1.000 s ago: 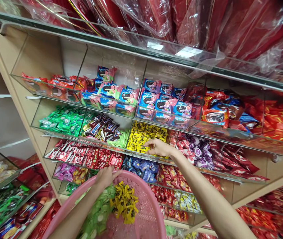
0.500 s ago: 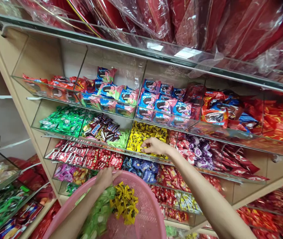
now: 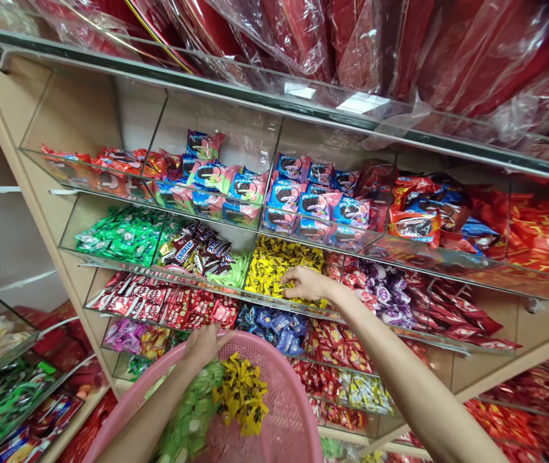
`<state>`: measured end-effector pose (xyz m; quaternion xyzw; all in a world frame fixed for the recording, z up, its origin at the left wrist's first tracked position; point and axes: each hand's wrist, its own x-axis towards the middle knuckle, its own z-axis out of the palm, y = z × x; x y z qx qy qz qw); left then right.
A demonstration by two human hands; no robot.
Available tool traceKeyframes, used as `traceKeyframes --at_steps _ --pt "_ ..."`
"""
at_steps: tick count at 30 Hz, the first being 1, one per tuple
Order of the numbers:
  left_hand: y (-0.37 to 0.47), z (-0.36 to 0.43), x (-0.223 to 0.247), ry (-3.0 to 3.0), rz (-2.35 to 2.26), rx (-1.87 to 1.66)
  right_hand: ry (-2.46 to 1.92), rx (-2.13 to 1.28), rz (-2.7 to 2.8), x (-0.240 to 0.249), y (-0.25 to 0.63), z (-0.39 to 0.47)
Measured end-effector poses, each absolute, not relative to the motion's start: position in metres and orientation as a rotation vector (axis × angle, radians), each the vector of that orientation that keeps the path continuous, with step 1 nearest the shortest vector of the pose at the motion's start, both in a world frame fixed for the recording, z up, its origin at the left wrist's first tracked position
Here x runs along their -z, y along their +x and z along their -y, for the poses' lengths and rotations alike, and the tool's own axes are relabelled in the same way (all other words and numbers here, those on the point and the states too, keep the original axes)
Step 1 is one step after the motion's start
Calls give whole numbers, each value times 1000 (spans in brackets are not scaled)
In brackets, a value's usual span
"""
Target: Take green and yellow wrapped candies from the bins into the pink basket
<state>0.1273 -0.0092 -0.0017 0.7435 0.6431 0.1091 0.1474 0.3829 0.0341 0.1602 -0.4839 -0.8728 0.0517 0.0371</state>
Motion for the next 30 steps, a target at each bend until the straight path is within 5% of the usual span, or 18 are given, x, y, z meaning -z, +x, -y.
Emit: traceKeyframes --at_steps 21,30 --pt "129 12 -3 2123 -1857 -313 -1748 287 2546 -168 365 -33" --pt "130 16 -9 2056 -1824 -303 -1951 158 2534 -159 350 -37"
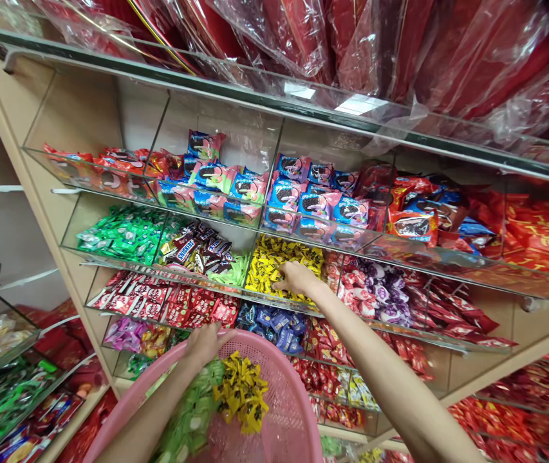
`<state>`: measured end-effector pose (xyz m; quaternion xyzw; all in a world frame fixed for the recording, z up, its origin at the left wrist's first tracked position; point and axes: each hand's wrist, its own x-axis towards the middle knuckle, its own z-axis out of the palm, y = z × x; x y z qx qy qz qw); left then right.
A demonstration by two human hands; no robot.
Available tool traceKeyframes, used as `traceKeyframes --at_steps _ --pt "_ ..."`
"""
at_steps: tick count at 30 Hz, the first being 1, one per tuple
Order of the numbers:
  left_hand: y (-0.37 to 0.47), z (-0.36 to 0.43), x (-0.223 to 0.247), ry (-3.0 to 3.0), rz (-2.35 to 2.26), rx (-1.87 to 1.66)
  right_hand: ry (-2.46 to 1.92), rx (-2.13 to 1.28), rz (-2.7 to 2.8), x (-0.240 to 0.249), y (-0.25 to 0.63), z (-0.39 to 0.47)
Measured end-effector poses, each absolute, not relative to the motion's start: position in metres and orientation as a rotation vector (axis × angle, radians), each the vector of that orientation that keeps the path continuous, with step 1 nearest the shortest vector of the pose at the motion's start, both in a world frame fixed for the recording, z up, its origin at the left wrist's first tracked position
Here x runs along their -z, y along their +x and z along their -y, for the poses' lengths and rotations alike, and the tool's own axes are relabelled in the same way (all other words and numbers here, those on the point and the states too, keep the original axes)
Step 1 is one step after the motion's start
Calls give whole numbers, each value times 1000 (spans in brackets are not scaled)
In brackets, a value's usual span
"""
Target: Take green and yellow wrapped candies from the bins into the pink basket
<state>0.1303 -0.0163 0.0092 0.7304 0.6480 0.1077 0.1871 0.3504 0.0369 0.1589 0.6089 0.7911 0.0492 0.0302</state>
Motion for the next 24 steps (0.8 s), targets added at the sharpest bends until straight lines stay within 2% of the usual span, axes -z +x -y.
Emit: traceKeyframes --at_steps 24 --pt "127 14 0 2106 -1856 -323 1835 41 -2434 -169 342 -38"
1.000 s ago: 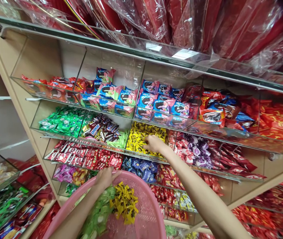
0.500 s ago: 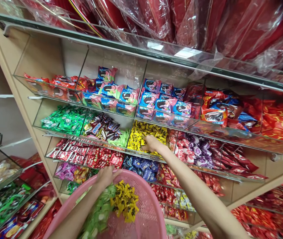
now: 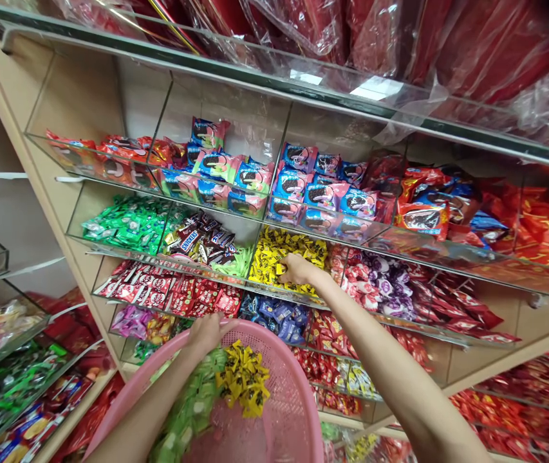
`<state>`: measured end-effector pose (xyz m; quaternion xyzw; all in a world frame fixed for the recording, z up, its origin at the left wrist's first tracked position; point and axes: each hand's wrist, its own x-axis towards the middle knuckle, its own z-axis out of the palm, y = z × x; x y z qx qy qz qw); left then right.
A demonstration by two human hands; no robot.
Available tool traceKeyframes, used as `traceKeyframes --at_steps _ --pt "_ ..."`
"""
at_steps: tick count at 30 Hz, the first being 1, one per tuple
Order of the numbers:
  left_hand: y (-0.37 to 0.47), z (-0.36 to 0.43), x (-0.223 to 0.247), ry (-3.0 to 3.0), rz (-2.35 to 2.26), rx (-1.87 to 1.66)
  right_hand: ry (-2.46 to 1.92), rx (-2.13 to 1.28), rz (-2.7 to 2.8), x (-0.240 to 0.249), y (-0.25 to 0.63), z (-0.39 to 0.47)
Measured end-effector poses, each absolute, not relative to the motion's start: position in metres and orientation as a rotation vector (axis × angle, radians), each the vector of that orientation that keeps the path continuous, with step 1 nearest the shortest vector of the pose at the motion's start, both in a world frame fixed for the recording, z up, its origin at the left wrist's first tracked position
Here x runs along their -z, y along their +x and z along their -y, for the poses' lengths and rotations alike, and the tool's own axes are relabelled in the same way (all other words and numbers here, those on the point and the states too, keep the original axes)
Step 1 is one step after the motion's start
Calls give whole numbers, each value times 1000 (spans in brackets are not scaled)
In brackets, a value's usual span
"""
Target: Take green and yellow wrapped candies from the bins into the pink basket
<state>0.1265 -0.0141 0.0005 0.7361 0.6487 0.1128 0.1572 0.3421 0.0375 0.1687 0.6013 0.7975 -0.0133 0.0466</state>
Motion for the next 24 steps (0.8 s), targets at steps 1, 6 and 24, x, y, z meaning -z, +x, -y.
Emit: traceKeyframes --at_steps 1,6,24 --pt "126 14 1 2112 -1862 -321 1847 42 -2446 -171 344 -37" --pt "126 14 1 2116 -1886 -277 1952 154 -2566 -182 360 -38" --pt "132 14 2 2170 -1909 -227 1344 837 -2754 -82 309 41"
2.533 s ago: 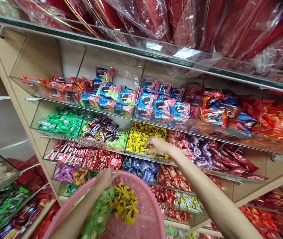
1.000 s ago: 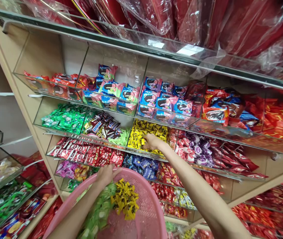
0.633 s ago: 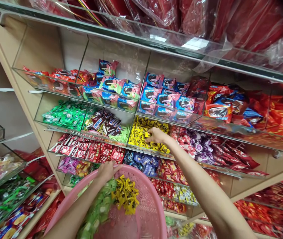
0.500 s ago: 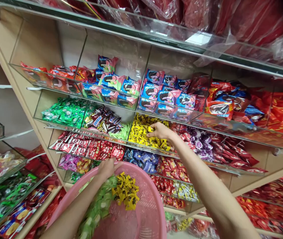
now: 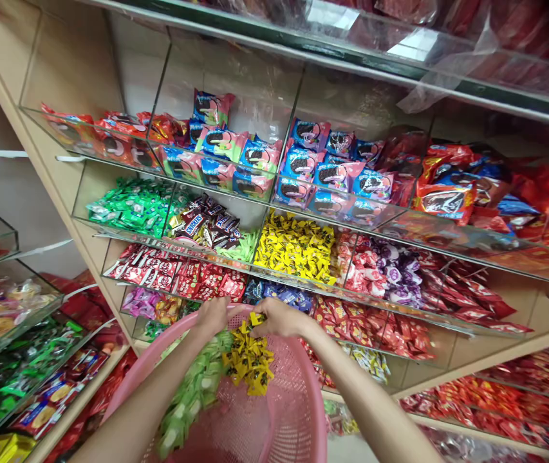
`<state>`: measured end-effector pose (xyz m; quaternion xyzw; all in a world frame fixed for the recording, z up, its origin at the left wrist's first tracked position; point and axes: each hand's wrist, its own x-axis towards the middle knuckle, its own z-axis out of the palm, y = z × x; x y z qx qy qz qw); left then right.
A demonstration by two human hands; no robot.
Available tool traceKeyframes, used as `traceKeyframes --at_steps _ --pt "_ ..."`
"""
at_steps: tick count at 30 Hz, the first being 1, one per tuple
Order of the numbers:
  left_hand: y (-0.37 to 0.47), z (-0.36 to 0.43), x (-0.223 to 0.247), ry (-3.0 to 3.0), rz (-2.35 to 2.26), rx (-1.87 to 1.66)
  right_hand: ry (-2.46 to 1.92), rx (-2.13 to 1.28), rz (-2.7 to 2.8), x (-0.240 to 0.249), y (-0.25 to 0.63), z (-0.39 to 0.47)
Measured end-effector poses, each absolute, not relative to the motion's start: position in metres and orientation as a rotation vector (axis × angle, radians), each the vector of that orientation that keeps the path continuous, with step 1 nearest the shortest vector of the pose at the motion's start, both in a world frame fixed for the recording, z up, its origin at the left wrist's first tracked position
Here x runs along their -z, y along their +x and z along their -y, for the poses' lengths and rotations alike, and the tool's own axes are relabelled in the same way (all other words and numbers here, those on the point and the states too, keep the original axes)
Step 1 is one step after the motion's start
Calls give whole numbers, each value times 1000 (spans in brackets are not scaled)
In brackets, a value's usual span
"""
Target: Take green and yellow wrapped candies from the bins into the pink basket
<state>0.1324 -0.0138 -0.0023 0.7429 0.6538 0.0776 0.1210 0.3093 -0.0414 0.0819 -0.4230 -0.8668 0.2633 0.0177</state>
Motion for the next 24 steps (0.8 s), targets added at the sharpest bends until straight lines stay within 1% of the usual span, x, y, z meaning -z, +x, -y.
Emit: traceKeyframes --at_steps 3,6,13,19,24 --pt "131 15 3 2177 -1915 -258 -1675 -527 2592 -45 304 43" --pt "128 14 5 2176 -1915 -259 -1824 -376 2508 -32 298 50" --pt "127 13 8 2178 -1910 -235 -1897 -286 2492 -33 286 66" --pt "129 13 8 2219 -1933 -221 -1899 -321 2561 -15 282 69" --pt "131 11 10 2227 -1937 -190 -1949 -299 2463 -1 285 69"
